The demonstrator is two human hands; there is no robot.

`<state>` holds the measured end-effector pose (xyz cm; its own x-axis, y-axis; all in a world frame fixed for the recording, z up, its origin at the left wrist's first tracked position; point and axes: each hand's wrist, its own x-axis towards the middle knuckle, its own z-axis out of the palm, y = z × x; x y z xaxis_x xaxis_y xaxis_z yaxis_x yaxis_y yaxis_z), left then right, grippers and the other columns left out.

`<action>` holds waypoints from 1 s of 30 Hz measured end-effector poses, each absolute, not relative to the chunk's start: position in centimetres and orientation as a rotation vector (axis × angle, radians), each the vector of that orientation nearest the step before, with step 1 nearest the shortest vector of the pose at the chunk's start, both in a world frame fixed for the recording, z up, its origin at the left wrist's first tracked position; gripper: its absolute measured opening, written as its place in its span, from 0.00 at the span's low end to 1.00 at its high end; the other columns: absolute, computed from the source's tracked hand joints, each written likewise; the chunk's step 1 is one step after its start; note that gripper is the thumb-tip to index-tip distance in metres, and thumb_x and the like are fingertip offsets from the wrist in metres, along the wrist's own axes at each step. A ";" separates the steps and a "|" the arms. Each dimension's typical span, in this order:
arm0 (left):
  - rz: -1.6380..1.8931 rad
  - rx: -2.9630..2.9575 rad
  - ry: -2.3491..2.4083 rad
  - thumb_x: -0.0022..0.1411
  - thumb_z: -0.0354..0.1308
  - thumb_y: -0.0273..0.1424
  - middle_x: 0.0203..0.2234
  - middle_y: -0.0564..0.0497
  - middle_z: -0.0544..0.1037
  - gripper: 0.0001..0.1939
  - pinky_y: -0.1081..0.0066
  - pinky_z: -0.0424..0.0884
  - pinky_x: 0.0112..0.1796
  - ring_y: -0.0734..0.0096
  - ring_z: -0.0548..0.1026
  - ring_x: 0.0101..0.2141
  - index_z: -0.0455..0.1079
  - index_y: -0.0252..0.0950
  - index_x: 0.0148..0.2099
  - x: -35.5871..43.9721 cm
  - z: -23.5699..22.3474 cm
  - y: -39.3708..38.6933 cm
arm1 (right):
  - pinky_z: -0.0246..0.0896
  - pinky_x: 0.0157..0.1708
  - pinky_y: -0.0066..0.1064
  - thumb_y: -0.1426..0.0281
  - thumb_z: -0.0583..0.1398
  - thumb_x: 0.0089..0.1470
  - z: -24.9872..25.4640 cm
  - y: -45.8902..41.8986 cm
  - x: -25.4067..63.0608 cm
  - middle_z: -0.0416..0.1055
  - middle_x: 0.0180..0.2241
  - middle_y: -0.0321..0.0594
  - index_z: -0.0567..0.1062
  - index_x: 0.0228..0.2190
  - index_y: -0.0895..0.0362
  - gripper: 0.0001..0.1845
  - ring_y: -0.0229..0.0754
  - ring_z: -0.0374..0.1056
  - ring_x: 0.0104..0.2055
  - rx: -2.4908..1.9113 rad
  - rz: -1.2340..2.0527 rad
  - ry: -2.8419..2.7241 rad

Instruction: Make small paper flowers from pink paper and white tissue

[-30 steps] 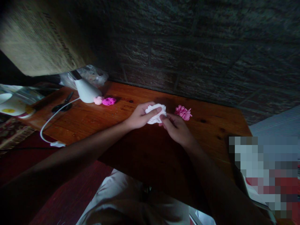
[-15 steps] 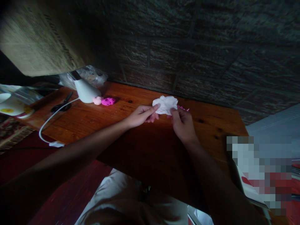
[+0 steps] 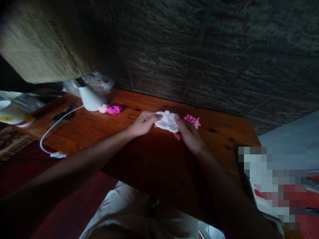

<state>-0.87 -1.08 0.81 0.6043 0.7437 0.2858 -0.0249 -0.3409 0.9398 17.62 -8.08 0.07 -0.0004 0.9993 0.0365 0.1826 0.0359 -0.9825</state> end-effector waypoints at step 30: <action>0.775 1.549 0.452 0.60 0.60 0.49 0.21 0.56 0.69 0.22 0.77 0.60 0.25 0.80 0.65 0.23 0.69 0.32 0.29 -0.2 0.5 -1.2 | 0.63 0.28 0.30 0.45 0.64 0.52 2.1 -8.9 16.5 0.73 0.25 0.37 0.77 0.26 0.55 0.25 0.40 0.68 0.29 -1.316 0.849 -1.399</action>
<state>-0.19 -1.24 0.53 0.6942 0.6887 0.2094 -0.1560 -0.1400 0.9778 16.54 -8.87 2.11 0.0863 0.9772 0.1942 0.2791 0.1634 -0.9462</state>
